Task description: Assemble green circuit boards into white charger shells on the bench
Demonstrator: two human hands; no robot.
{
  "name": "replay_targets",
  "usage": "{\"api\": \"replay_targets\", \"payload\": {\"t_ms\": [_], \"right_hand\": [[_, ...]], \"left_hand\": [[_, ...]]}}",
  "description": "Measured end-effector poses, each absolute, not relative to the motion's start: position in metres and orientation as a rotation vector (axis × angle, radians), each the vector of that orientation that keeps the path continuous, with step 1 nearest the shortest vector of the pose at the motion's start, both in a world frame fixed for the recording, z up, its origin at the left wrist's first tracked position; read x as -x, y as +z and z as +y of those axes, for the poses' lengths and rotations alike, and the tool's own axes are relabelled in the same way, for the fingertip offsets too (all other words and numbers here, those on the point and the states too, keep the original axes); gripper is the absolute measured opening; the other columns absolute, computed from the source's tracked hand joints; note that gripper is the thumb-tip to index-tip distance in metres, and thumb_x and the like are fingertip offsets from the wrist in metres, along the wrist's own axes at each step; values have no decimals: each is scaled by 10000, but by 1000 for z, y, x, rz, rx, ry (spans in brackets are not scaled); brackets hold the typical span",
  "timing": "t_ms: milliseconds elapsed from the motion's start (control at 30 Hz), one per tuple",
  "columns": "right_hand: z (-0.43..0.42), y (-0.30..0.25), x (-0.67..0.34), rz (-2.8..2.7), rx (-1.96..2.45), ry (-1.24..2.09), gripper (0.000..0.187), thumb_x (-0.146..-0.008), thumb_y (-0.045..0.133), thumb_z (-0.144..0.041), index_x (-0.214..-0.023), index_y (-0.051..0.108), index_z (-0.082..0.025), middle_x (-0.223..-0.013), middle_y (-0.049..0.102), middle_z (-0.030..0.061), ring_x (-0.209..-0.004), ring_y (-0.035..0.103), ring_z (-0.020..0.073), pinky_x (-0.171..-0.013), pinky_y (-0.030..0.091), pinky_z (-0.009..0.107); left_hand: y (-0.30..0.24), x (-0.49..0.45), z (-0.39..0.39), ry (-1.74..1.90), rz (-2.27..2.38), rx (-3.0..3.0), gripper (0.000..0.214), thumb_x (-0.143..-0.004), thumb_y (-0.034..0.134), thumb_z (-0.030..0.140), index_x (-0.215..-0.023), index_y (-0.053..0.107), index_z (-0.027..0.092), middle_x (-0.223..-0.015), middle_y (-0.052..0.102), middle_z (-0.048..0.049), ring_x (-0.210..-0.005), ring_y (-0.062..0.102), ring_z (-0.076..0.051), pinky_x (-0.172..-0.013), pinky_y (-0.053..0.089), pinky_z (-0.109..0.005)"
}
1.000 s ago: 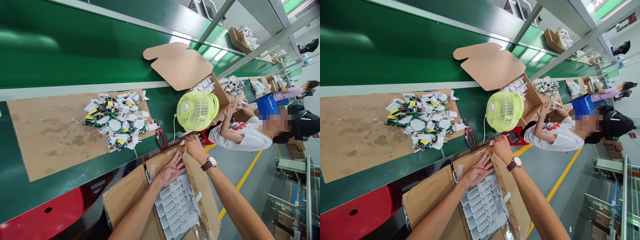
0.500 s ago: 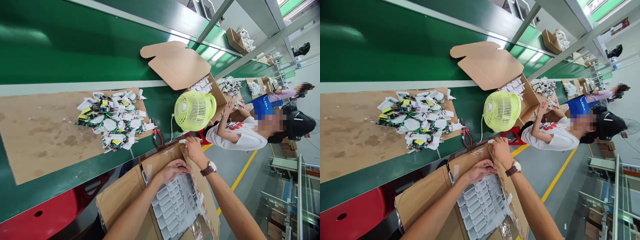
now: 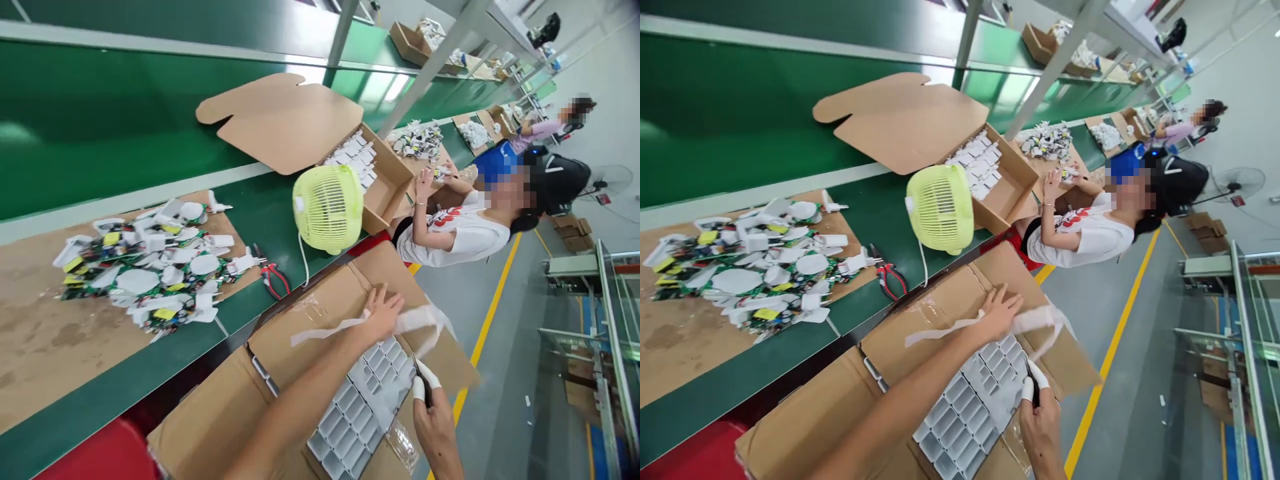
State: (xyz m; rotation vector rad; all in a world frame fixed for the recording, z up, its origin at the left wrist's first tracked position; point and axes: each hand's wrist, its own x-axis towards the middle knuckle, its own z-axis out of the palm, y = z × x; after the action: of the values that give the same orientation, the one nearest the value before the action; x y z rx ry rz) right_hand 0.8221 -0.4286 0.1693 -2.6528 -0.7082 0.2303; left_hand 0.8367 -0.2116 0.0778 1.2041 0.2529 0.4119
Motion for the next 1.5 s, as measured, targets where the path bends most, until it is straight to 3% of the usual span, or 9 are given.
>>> {"api": "replay_targets", "payload": {"t_ms": [133, 233, 400, 700, 833, 967, 1267, 1367, 1500], "right_hand": [[-487, 161, -829, -400, 2657, 244, 452, -887, 530, -447, -1239, 685, -208, -1195, 729, 138, -1107, 696, 330, -923, 597, 492], [-524, 156, -823, -211, 2653, 339, 483, -859, 521, -450, -1229, 682, -185, -1177, 738, 139, -1077, 704, 317, -892, 605, 463], [-563, 142, -805, -72, 2552, 594, 514, -874, 483, -402, -1299, 619, -148, -1155, 748, 136, -770, 719, 237, -661, 604, 361], [-572, 134, -735, -1053, 2375, 937, 375, -927, 419, -122, -1237, 618, -189, -1071, 724, 106, -1016, 693, 251, -965, 552, 420], [-576, 119, -719, -1356, 2430, 1002, 448, -778, 537, -70, -1211, 641, -118, -1194, 705, 179, -1148, 658, 338, -1078, 482, 518], [-578, 121, -735, -1410, 2377, 1040, 380, -798, 511, -69, -1136, 675, -127, -1123, 720, 158, -1000, 693, 300, -926, 555, 433], [-584, 120, -763, -625, 2525, 922, 341, -979, 430, -207, -1209, 680, -177, -865, 752, 76, -793, 704, 238, -734, 500, 321], [-575, 118, -758, -473, 2513, 977, 321, -954, 457, -209, -1166, 695, -176, -862, 758, 69, -771, 690, 237, -701, 469, 317], [-569, 122, -754, -313, 2426, 978, 374, -906, 483, -174, -1232, 666, -185, -848, 752, 35, -718, 655, 207, -665, 432, 297]], "left_hand": [[46, -864, -218, 198, 300, -1440, 47, -730, 776, 230, -777, 773, 234, -1012, 728, -175, -1456, 284, -495, -1160, -104, -632], [35, -869, -220, 26, 352, -1658, 178, -812, 724, 344, -698, 734, 208, -926, 731, -174, -1386, 379, -486, -1137, -45, -654], [48, -869, -213, -189, 353, -2094, 319, -904, 617, 460, -806, 742, 183, -950, 751, -178, -1273, 511, -422, -1123, 163, -617], [96, -787, -205, 115, 178, -2538, 438, -1041, 430, 387, -1429, 530, 211, -1521, 536, -127, -1485, 383, -295, -1178, 348, -493], [111, -684, -212, 300, 390, -2624, 406, -1015, 501, 352, -1391, 541, 204, -1464, 562, -166, -1402, 493, -326, -1143, 421, -539], [121, -618, -259, 200, 619, -2477, 374, -997, 532, 405, -1305, 587, 201, -1297, 670, -154, -1203, 657, -297, -1033, 544, -481], [128, -712, -377, -595, -134, -2543, 524, -941, 521, 104, -1457, 476, 187, -1489, 548, -175, -1144, 683, -295, -929, 565, -424], [120, -741, -387, -723, -218, -2645, 467, -834, 619, 24, -1291, 588, 116, -1228, 669, -196, -1046, 689, -311, -875, 542, -399], [112, -746, -386, -725, -187, -2659, 146, -951, 523, 114, -997, 661, 125, -991, 687, -157, -953, 683, -291, -803, 530, -373]]}}
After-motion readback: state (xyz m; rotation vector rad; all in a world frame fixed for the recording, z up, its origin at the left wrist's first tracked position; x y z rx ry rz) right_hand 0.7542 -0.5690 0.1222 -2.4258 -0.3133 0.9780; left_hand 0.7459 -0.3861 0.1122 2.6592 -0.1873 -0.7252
